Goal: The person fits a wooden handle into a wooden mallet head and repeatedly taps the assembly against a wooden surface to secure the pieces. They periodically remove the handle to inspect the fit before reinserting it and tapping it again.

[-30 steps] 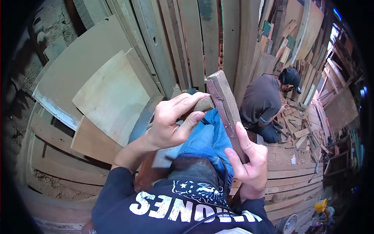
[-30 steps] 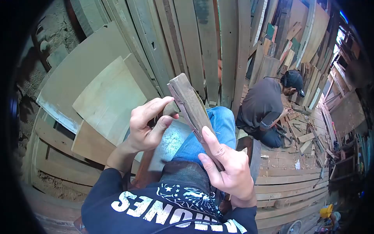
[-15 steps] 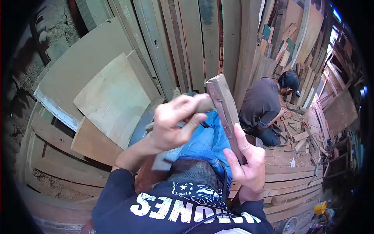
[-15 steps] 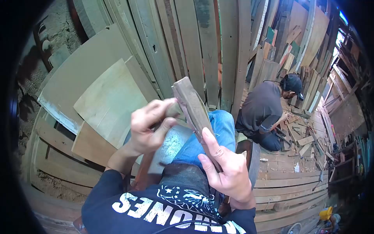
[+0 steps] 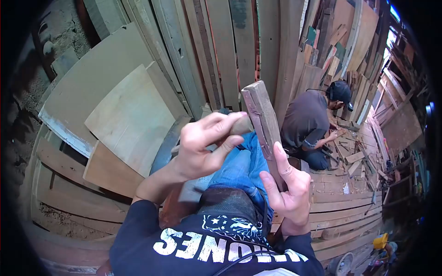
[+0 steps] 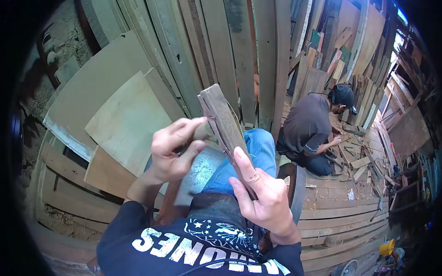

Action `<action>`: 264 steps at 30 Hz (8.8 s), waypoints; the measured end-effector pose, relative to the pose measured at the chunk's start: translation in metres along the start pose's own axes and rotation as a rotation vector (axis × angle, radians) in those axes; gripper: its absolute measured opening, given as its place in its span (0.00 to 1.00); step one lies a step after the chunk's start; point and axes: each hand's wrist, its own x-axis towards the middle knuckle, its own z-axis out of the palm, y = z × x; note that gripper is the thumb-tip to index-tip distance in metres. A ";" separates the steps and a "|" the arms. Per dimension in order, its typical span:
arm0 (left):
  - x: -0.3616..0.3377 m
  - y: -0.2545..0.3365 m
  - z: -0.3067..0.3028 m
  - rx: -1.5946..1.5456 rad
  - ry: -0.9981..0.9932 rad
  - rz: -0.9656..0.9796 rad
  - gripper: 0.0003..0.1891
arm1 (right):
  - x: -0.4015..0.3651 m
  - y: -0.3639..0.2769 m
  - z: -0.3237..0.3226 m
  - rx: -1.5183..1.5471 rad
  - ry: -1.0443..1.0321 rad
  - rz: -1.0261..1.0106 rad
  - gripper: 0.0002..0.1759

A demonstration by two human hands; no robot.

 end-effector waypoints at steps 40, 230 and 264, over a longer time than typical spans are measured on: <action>0.004 0.002 -0.009 0.013 -0.173 -0.016 0.19 | 0.000 0.000 0.005 -0.019 0.065 0.011 0.31; -0.002 -0.017 0.000 0.107 0.151 0.091 0.23 | -0.002 -0.004 0.003 -0.018 -0.029 0.028 0.32; -0.003 -0.015 -0.015 0.047 0.192 -0.001 0.22 | -0.014 -0.007 -0.003 0.063 -0.102 0.051 0.32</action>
